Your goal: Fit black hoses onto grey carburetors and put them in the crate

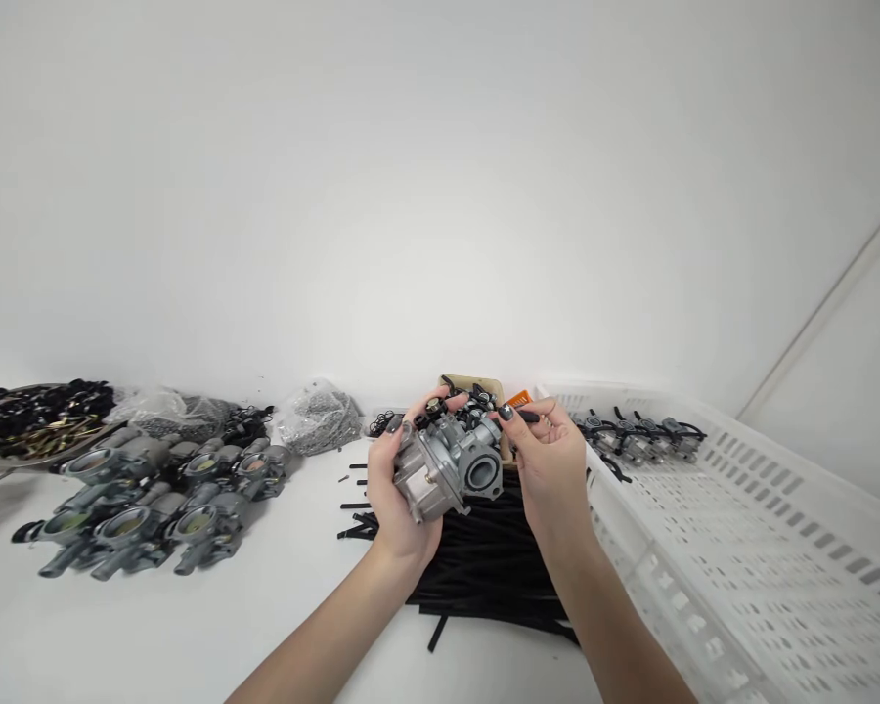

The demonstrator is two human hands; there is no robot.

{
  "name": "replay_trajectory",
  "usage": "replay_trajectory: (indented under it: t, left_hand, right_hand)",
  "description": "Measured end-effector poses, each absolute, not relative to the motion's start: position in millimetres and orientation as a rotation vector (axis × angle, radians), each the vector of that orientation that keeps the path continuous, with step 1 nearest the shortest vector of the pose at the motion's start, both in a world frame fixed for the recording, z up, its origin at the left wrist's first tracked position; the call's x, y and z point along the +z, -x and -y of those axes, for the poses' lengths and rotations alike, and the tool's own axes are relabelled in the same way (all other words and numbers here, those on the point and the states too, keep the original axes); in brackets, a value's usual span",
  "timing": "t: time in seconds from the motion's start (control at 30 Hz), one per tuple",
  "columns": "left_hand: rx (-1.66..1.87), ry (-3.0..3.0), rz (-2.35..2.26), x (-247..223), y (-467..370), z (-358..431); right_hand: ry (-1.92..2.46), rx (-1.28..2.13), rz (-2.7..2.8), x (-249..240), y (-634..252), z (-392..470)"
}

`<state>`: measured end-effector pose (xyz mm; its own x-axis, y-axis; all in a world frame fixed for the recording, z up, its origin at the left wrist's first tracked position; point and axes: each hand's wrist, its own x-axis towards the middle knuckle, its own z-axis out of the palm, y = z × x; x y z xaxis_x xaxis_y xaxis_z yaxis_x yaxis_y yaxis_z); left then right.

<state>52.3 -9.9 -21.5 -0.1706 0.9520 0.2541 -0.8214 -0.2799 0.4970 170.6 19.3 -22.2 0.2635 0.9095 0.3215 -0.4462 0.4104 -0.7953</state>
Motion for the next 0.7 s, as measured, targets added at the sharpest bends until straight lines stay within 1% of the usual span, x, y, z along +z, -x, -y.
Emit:
replay_trajectory:
  t: [0.07,0.23,0.4,0.57,0.7]
  left_hand:
    - [1.731,-0.596,-0.267,-18,-52,12]
    - [1.467,-0.376,-0.397,-6,-43,20]
    - [1.367,-0.332,-0.383,-11,-42,19]
    - [1.474,-0.348,-0.422,-8,-48,17]
    - [1.609,-0.433,-0.425,-6,-53,16]
  right_hand:
    - [0.636,0.978,0.952,-19,-174,-13]
    - [0.430,1.052,1.238,-15,-186,-16]
    - [0.284,1.052,1.208,-22,-185,-35]
    - [0.354,0.943,1.149,-24,-181,-37]
    - [0.476,0.937,1.171,-24,-184,-37]
